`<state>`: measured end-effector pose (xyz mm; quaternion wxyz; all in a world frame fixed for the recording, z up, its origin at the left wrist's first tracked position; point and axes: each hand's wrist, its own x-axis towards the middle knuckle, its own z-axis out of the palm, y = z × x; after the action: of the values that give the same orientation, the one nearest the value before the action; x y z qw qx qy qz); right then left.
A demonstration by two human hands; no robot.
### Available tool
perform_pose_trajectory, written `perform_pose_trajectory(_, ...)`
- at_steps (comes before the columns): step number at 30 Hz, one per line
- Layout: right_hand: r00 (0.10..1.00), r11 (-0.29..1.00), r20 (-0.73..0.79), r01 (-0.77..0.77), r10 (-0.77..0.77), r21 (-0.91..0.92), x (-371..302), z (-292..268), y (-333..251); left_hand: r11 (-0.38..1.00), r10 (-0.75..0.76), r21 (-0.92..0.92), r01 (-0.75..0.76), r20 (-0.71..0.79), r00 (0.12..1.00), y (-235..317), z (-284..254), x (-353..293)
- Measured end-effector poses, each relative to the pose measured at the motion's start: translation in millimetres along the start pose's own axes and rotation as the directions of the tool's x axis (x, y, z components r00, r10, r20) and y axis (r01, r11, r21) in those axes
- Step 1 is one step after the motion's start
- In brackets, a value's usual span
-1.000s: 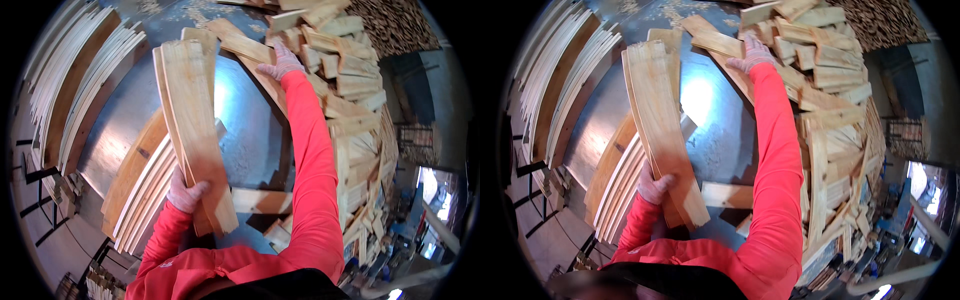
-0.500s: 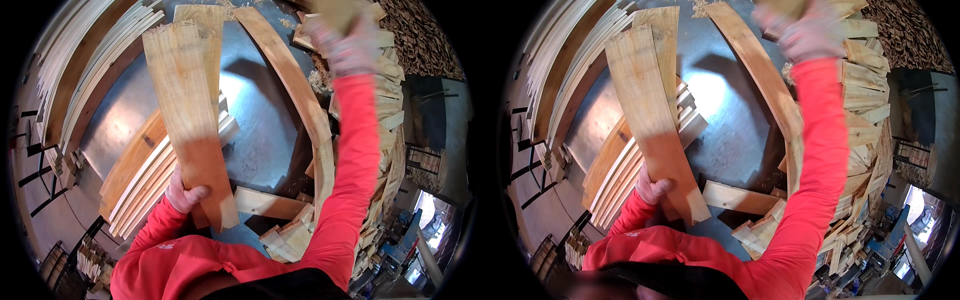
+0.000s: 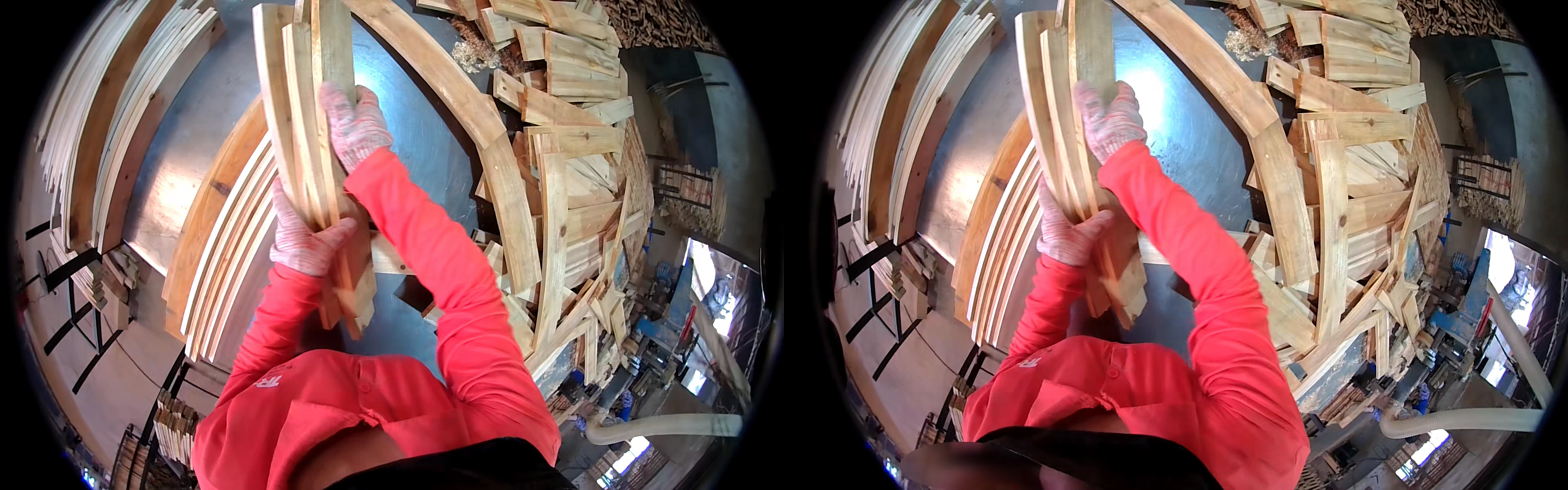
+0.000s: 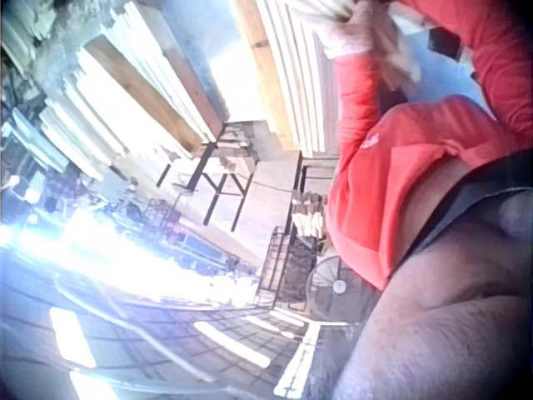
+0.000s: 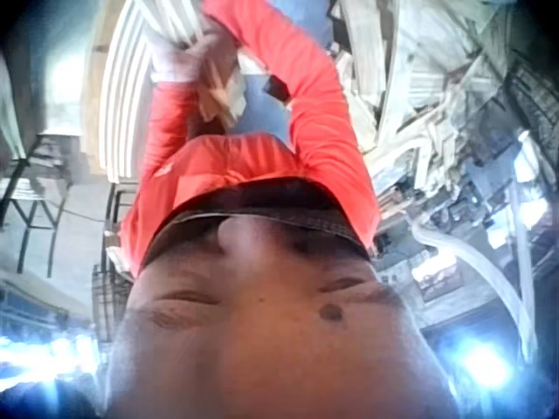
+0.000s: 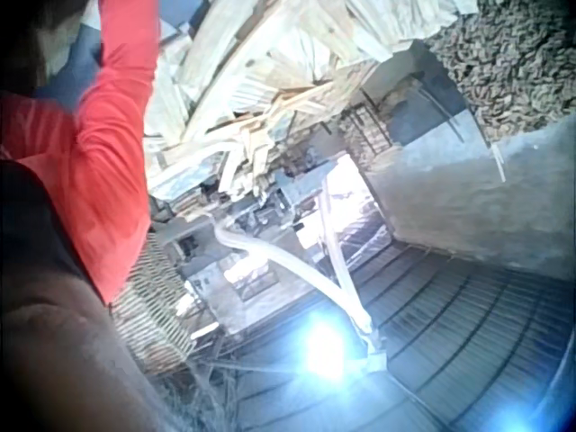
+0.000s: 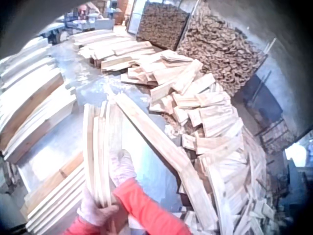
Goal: The person repeatedly picks up wooden planks from a pile on a metal table and stacks them into a neat pile. The person handles the planks by hand, aligning them and building a growing stack throughout the clip.
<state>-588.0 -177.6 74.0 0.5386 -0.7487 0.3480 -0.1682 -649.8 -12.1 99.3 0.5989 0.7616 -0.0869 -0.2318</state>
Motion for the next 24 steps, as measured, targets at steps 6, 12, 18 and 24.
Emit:
perform_pose_trajectory(6,0.901,0.317,0.005,0.158,-0.434,-0.935,69.4,-103.2,29.1,0.996,-0.073,-0.055,0.077,0.065,0.995,7.8,-14.9,9.2)
perform_pose_trajectory(12,0.965,0.643,0.158,-0.015,0.211,-0.765,96.4,-155.5,40.9,0.948,0.300,-0.176,-0.266,0.217,0.929,26.5,-59.1,23.7)
perform_pose_trajectory(18,0.836,0.911,0.422,-0.409,0.351,0.052,-112.4,-97.6,45.2,0.920,0.178,0.315,-0.233,0.191,0.965,47.9,-86.3,-32.1)
perform_pose_trajectory(24,0.847,0.917,0.405,-0.396,0.343,0.050,-335.5,2.4,77.1,0.673,-0.350,0.738,0.042,0.268,0.897,-25.9,-109.5,-105.3)
